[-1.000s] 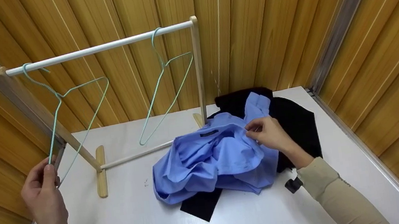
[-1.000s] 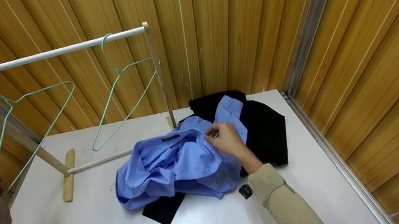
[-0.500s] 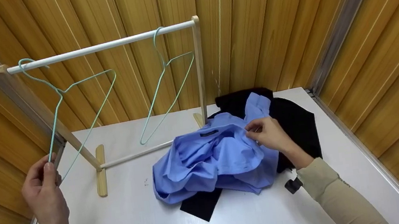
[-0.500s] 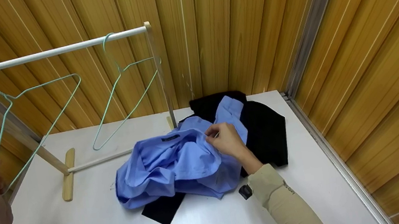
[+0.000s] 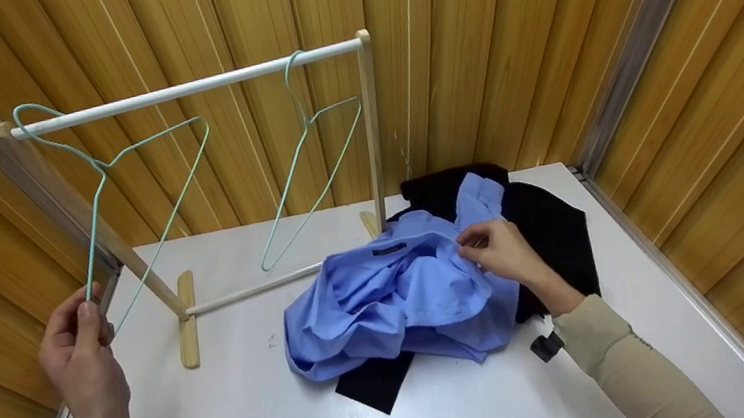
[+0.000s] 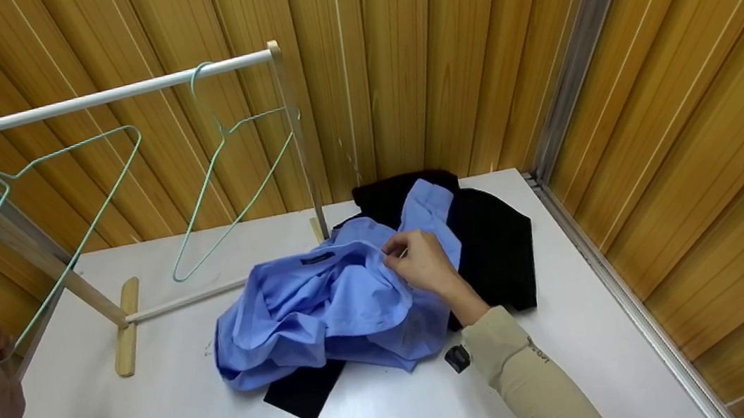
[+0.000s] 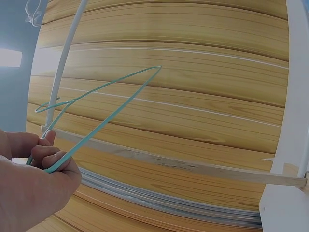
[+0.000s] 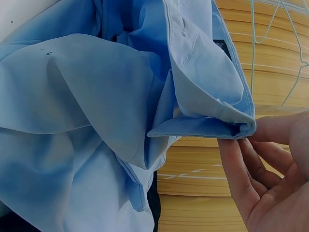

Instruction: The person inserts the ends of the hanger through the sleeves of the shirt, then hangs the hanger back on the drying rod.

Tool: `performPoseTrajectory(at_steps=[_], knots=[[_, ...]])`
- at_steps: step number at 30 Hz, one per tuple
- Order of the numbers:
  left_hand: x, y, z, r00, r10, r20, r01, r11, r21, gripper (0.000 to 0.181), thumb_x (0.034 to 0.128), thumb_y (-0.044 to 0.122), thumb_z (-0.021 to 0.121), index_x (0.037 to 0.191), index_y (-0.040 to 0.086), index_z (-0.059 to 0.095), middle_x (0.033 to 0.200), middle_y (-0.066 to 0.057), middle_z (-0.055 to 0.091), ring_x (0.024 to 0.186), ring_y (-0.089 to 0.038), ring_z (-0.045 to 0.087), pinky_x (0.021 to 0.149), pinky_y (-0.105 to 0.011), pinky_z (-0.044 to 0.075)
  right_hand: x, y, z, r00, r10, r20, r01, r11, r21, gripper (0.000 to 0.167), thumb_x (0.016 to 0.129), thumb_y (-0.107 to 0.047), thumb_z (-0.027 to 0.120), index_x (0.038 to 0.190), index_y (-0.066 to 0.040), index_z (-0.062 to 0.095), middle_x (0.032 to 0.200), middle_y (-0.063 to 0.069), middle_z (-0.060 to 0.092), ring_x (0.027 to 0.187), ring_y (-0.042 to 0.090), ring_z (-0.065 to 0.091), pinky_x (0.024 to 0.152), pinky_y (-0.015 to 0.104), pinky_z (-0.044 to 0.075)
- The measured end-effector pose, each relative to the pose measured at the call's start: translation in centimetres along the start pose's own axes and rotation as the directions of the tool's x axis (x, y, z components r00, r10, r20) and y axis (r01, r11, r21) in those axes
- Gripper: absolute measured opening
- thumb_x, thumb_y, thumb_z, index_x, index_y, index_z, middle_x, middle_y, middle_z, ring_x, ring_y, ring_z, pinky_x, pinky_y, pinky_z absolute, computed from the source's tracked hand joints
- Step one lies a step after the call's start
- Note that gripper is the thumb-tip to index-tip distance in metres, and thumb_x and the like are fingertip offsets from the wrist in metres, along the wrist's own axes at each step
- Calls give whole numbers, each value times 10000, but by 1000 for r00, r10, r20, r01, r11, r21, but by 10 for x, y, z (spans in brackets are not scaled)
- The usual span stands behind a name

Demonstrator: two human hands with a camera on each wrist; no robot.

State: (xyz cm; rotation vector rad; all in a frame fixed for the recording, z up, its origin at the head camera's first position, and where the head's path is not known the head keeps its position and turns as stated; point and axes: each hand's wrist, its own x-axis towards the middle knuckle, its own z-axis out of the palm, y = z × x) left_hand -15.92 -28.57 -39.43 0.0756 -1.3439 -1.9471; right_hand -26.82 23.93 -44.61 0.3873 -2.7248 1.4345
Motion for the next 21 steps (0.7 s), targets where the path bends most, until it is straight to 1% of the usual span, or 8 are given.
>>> performPoseTrajectory(at_steps=[4, 9, 12, 14, 21], knots=[[1, 1, 2, 1000, -24, -9, 24, 999, -25, 269, 1037, 53, 586, 1238, -118, 637, 949, -132, 567, 788, -203, 391, 677, -188, 407, 0, 0, 0, 1000, -3, 0, 3, 1000, 1, 109, 912, -14, 734, 1014, 12, 766, 858, 100, 721, 718, 233, 684, 610, 458, 601], [2, 0, 4, 999, -44, -19, 42, 997, -70, 255, 1030, 38, 594, 1222, -123, 642, 966, -132, 580, 810, -208, 410, 677, -193, 416, 0, 0, 1, 1000, -7, -4, 7, 1000, -3, 107, 911, -14, 735, 1011, 9, 767, 857, 97, 722, 715, 231, 683, 592, 400, 598], [2, -1, 4, 997, -71, -22, 69, 993, -96, 225, 1028, 25, 595, 1203, -100, 659, 993, -132, 582, 834, -211, 431, 686, -197, 424, -1, 1, 1, 1000, -1, 1, 1, 1000, -1, 109, 915, -17, 733, 1015, 11, 766, 862, 95, 722, 722, 228, 682, 585, 364, 593], [2, -1, 4, 996, -87, -22, 84, 991, -106, 214, 1028, 19, 594, 1197, -91, 666, 982, -127, 567, 841, -212, 440, 688, -198, 426, -1, 1, 1, 1000, 3, 3, -3, 1000, 0, 111, 917, -21, 732, 1017, 11, 765, 865, 94, 721, 728, 226, 681, 581, 344, 589], [1, -2, 4, 997, -75, -20, 72, 991, -117, 221, 1022, 16, 602, 1184, -119, 668, 923, -124, 583, 817, -211, 465, 668, -204, 413, -1, 1, 0, 1000, 9, 4, -9, 1000, 5, 113, 925, -32, 726, 1025, 3, 765, 870, 89, 717, 736, 218, 677, 576, 316, 583]])
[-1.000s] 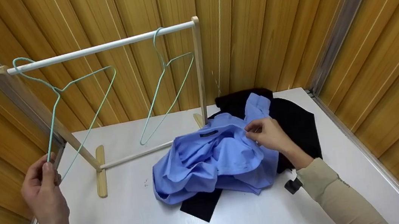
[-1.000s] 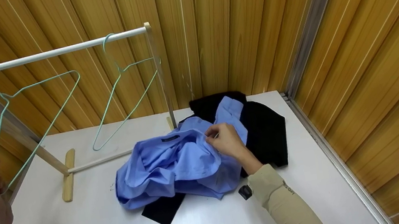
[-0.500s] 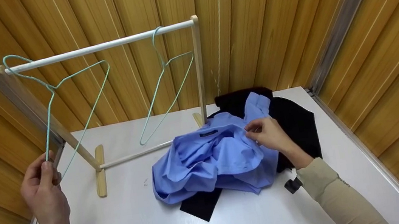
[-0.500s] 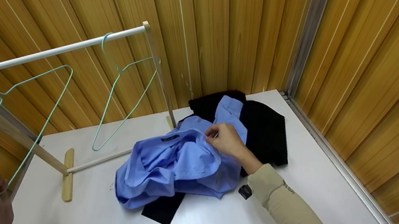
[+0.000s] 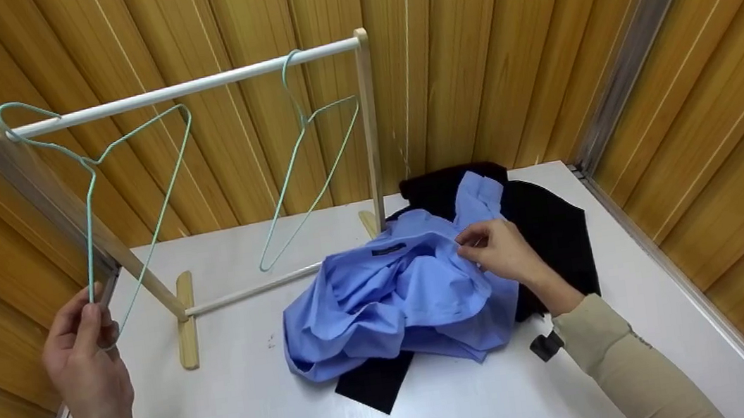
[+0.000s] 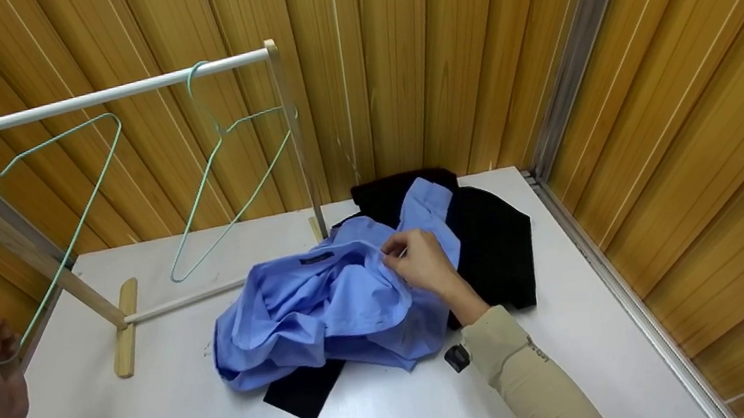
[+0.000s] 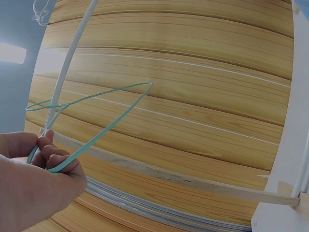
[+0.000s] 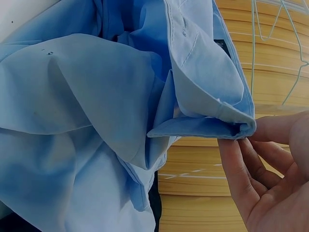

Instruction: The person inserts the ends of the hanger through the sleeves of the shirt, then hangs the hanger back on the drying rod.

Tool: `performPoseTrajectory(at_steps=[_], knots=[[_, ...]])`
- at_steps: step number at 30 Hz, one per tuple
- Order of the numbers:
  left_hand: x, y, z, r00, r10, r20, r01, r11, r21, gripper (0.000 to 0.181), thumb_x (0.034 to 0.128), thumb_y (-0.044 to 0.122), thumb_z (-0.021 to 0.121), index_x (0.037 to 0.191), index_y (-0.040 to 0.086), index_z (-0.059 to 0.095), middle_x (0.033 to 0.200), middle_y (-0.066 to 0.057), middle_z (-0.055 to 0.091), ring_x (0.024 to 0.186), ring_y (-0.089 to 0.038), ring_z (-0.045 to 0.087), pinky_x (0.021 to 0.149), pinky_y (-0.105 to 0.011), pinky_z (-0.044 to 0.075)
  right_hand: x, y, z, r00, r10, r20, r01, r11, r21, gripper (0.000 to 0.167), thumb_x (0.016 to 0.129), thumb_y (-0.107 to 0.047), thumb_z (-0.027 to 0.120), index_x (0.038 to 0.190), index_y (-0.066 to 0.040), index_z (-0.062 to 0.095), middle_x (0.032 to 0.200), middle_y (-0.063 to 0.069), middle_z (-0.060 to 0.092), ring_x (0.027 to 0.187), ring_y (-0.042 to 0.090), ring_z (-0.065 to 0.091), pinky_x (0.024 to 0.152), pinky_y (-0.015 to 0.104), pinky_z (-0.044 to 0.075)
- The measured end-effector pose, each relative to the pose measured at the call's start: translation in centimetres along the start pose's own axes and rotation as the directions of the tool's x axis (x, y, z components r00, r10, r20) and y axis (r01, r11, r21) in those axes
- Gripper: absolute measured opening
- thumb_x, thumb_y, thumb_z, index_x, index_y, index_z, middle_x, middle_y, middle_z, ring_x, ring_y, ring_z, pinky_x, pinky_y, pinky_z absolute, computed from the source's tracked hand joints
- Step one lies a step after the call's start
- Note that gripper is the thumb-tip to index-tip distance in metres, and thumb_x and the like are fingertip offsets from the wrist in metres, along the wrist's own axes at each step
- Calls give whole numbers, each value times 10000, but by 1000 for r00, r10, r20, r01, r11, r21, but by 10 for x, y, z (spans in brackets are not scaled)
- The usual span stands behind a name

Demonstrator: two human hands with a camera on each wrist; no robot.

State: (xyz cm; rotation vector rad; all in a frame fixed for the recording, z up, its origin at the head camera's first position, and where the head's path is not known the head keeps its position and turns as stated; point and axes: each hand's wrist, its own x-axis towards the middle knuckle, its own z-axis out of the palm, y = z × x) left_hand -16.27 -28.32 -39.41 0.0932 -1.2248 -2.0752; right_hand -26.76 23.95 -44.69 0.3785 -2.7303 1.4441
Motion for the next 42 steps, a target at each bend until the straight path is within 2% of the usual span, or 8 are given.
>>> performPoseTrajectory(at_steps=[7, 16, 20, 25, 30, 36, 38, 42], knots=[[-2, 0, -2, 1000, -9, -4, 9, 1000, 7, 212, 1018, 26, 616, 1171, -107, 679, 916, -119, 593, 830, -212, 485, 691, -208, 441, 0, 1, 0, 1000, 6, 1, -6, 1000, 3, 114, 925, -32, 725, 1024, 7, 764, 874, 92, 723, 724, 211, 671, 587, 357, 590], [-5, -3, -5, 1000, -27, 7, 26, 994, 103, 211, 1047, 49, 573, 1174, -73, 689, 940, -104, 556, 879, -222, 454, 729, -214, 416, 0, 1, 1, 1000, 16, -1, -16, 1000, -11, 115, 919, -28, 725, 1024, 0, 762, 869, 79, 717, 716, 203, 667, 598, 368, 596], [-7, -3, -5, 999, -25, 19, 23, 991, 133, 223, 1057, 59, 553, 1183, -73, 682, 938, -98, 550, 880, -225, 438, 729, -216, 405, 0, 0, 2, 1000, 17, 4, -17, 1000, -9, 117, 921, -36, 725, 1029, -7, 763, 877, 77, 716, 727, 210, 671, 619, 407, 603], [-10, -5, -6, 999, -30, 27, 26, 988, 152, 235, 1061, 61, 546, 1199, -86, 667, 963, -88, 603, 873, -220, 443, 731, -223, 396, 1, 0, 1, 1000, 11, 4, -11, 1000, -3, 120, 922, -32, 728, 1032, -3, 765, 886, 86, 719, 737, 221, 677, 637, 455, 605], [-11, -9, -9, 998, -57, 24, 52, 982, 180, 225, 1061, 56, 542, 1193, -69, 673, 1035, -77, 694, 878, -211, 468, 741, -227, 396, 1, 3, 1, 1000, -12, -3, 12, 1000, -6, 120, 921, -23, 732, 1031, 10, 764, 893, 102, 725, 730, 247, 683, 622, 454, 602], [-13, -14, -13, 995, -97, 6, 93, 967, 237, 238, 1067, 75, 530, 1190, -72, 671, 1029, -57, 689, 881, -202, 478, 753, -225, 417, 2, 5, 1, 1000, -5, -5, 5, 1000, -5, 111, 924, -26, 732, 1025, 9, 764, 892, 103, 723, 734, 260, 682, 639, 493, 599], [-14, -16, -14, 994, -105, 4, 101, 962, 252, 242, 1070, 78, 522, 1184, -73, 673, 1016, -52, 678, 882, -202, 476, 758, -227, 419, 1, 5, 1, 1000, -3, -5, 3, 1000, -5, 109, 925, -23, 729, 1023, 8, 763, 889, 101, 722, 733, 254, 681, 634, 476, 601], [-16, -20, -17, 993, -115, 5, 109, 954, 279, 240, 1072, 75, 510, 1162, -70, 678, 989, -46, 666, 872, -203, 466, 758, -233, 409, 1, 5, 1, 1000, 2, -5, -2, 1000, -7, 113, 927, -28, 726, 1030, 2, 762, 897, 91, 722, 733, 230, 676, 602, 369, 596]])
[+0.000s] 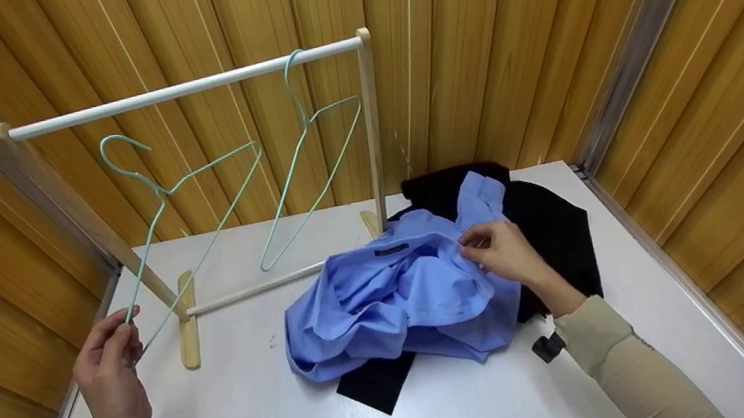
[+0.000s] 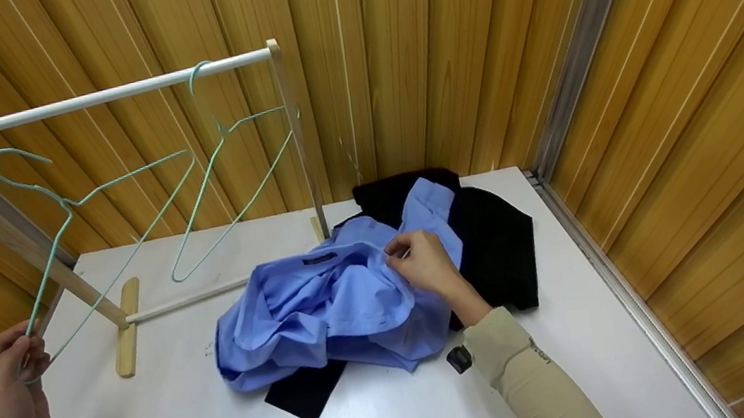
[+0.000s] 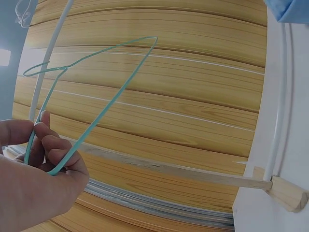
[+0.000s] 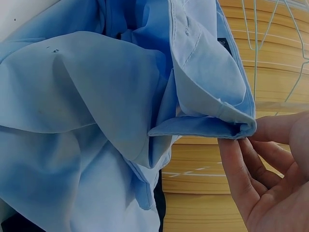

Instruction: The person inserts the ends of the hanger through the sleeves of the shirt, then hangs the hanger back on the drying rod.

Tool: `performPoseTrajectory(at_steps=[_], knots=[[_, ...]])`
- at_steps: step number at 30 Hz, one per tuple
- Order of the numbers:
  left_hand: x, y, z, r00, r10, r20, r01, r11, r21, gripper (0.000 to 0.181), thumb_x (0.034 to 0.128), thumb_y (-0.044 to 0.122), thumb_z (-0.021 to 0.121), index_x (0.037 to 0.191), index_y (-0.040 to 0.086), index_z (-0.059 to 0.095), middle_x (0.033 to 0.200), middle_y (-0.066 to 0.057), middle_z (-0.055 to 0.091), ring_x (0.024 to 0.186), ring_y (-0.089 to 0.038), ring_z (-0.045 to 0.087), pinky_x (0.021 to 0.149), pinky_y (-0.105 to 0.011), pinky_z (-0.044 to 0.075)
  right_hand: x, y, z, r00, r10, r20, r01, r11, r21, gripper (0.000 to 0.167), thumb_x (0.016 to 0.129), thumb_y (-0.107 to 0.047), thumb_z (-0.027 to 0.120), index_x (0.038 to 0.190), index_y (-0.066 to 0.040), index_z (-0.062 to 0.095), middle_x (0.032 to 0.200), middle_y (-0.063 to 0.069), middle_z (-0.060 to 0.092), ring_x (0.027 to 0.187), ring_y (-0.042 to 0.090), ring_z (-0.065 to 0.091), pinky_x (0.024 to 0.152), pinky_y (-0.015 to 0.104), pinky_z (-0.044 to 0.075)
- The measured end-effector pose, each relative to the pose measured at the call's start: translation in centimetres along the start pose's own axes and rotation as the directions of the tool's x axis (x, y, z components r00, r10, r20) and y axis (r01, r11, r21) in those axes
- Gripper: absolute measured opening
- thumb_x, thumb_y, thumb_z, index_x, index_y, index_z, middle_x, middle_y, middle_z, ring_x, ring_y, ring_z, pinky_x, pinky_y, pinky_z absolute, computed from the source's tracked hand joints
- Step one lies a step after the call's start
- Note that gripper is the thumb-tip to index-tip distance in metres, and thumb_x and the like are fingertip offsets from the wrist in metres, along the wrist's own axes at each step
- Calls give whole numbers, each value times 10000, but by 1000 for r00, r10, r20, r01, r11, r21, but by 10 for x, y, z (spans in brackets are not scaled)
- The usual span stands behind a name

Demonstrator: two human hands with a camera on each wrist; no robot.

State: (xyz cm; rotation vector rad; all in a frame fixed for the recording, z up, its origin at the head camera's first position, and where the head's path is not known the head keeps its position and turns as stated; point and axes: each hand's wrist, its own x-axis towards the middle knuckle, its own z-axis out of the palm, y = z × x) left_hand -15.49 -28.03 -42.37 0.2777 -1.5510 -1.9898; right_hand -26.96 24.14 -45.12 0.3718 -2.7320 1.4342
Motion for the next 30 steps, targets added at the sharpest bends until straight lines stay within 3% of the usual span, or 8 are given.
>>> performPoseTrajectory(at_steps=[8, 14, 30], knots=[[-4, -8, -1, 1000, 23, 7, -24, 999, 42, 245, 1064, 43, 495, 1122, -108, 679, 952, -59, 676, 821, -207, 464, 703, -237, 386, 0, 0, -1, 1000, -2, -6, 2, 1000, -1, 117, 925, -25, 727, 1033, 6, 760, 900, 100, 722, 736, 218, 671, 611, 387, 601], [-6, -14, -3, 1000, 11, 2, -11, 997, 82, 253, 1059, 24, 474, 1108, -113, 681, 882, -60, 636, 784, -219, 442, 674, -238, 375, 0, 0, -1, 1000, 2, -3, -2, 1000, -4, 129, 923, -22, 723, 1040, 16, 761, 899, 105, 723, 725, 213, 676, 576, 313, 584], [-13, -24, -10, 999, -39, -34, 44, 987, 154, 265, 1053, 41, 469, 1088, -100, 690, 827, -38, 622, 760, -211, 431, 647, -231, 371, 0, 1, 1, 1000, 15, -3, -15, 1000, -11, 126, 922, -38, 725, 1035, 5, 763, 888, 86, 717, 720, 204, 671, 572, 306, 580]])
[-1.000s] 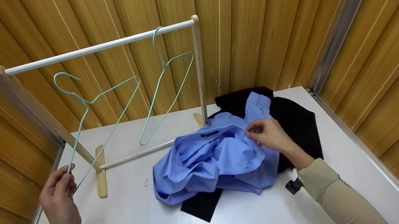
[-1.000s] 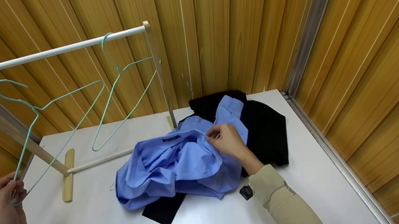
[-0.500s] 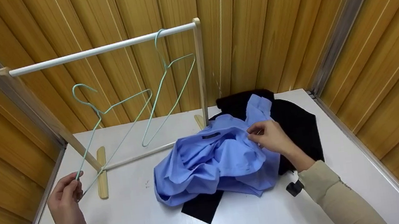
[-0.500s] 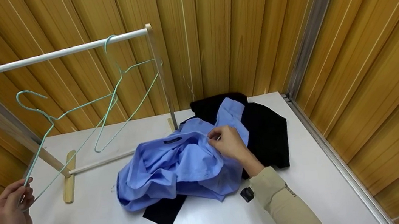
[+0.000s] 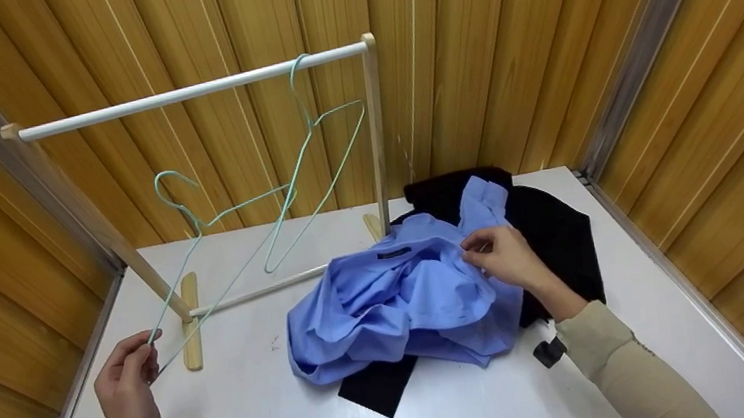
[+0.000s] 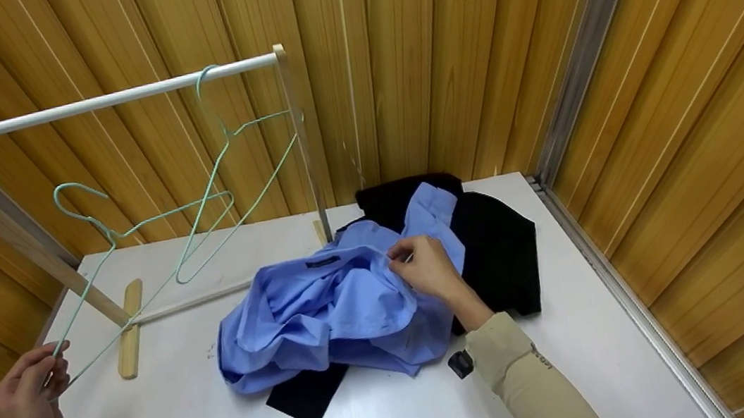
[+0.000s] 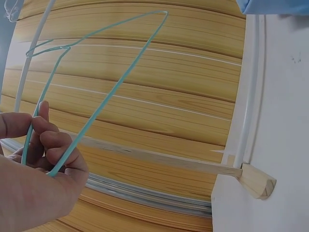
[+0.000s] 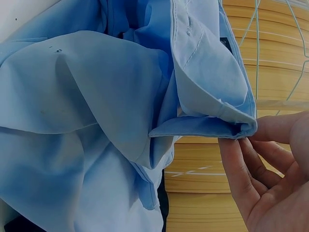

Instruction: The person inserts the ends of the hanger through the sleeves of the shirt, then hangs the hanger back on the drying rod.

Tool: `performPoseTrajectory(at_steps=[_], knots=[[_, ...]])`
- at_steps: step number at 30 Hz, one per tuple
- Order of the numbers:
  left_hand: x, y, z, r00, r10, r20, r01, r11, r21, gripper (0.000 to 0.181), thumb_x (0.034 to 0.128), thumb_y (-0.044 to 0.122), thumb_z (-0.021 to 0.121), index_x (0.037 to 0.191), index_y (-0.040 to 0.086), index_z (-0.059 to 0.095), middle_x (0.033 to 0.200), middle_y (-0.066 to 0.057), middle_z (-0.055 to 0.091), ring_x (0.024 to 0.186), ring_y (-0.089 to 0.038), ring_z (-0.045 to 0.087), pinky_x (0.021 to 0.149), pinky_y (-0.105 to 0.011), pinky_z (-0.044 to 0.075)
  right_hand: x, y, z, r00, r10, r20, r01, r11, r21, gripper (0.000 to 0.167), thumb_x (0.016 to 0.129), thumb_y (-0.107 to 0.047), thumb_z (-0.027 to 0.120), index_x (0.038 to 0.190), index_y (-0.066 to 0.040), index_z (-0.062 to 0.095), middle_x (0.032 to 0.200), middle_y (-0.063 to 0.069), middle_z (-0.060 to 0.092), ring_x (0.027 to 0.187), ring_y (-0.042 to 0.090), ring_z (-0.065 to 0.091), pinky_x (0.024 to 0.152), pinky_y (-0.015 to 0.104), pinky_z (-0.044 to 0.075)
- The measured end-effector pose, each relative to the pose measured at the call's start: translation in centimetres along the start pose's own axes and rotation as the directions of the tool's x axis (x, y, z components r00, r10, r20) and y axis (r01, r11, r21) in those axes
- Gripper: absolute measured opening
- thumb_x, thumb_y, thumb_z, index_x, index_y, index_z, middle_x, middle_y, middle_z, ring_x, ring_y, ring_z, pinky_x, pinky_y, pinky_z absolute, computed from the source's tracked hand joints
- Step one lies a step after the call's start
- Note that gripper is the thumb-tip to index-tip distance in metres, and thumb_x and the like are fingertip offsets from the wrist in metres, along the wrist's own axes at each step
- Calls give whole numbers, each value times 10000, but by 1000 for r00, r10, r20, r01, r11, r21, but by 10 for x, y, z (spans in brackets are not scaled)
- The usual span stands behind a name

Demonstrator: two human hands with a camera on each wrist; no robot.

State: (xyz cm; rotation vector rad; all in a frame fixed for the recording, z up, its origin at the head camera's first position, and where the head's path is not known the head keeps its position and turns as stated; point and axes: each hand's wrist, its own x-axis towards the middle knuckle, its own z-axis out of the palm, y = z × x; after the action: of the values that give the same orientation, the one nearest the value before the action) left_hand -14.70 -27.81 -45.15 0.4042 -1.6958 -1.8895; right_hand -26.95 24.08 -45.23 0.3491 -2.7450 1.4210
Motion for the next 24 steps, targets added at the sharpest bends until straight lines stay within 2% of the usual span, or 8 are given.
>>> performPoseTrajectory(at_steps=[6, 11, 18, 24], knots=[[0, -2, -2, 1000, -20, -3, 20, 1000, -11, 260, 1040, 10, 465, 1065, -113, 693, 831, -28, 664, 738, -199, 431, 634, -234, 359, 0, 1, 0, 1000, -6, -6, 6, 1000, 11, 126, 920, -29, 731, 1034, 16, 761, 890, 106, 722, 717, 213, 672, 565, 299, 576], [1, -5, -5, 998, -59, 1, 59, 998, -1, 275, 1046, 16, 455, 1044, -95, 706, 829, -15, 676, 738, -184, 448, 632, -245, 357, 0, 2, -1, 1000, -15, -4, 15, 1000, 18, 129, 924, -33, 733, 1038, 23, 759, 899, 111, 726, 728, 221, 680, 566, 301, 577], [-1, -10, -8, 999, -49, 11, 49, 999, 14, 271, 1021, -24, 447, 1010, -111, 704, 838, -18, 694, 725, -183, 471, 636, -249, 365, 0, 3, 0, 1000, -10, 0, 10, 1000, 25, 133, 928, -42, 729, 1044, 12, 763, 900, 97, 722, 736, 241, 682, 570, 312, 575], [0, -12, -11, 996, -85, 21, 84, 996, 8, 267, 1022, -27, 455, 1000, -103, 710, 813, -23, 685, 702, -171, 483, 613, -251, 377, 0, 4, 0, 1000, -20, 1, 20, 999, 30, 135, 929, -41, 731, 1044, 24, 756, 887, 101, 716, 727, 255, 675, 557, 296, 568]])
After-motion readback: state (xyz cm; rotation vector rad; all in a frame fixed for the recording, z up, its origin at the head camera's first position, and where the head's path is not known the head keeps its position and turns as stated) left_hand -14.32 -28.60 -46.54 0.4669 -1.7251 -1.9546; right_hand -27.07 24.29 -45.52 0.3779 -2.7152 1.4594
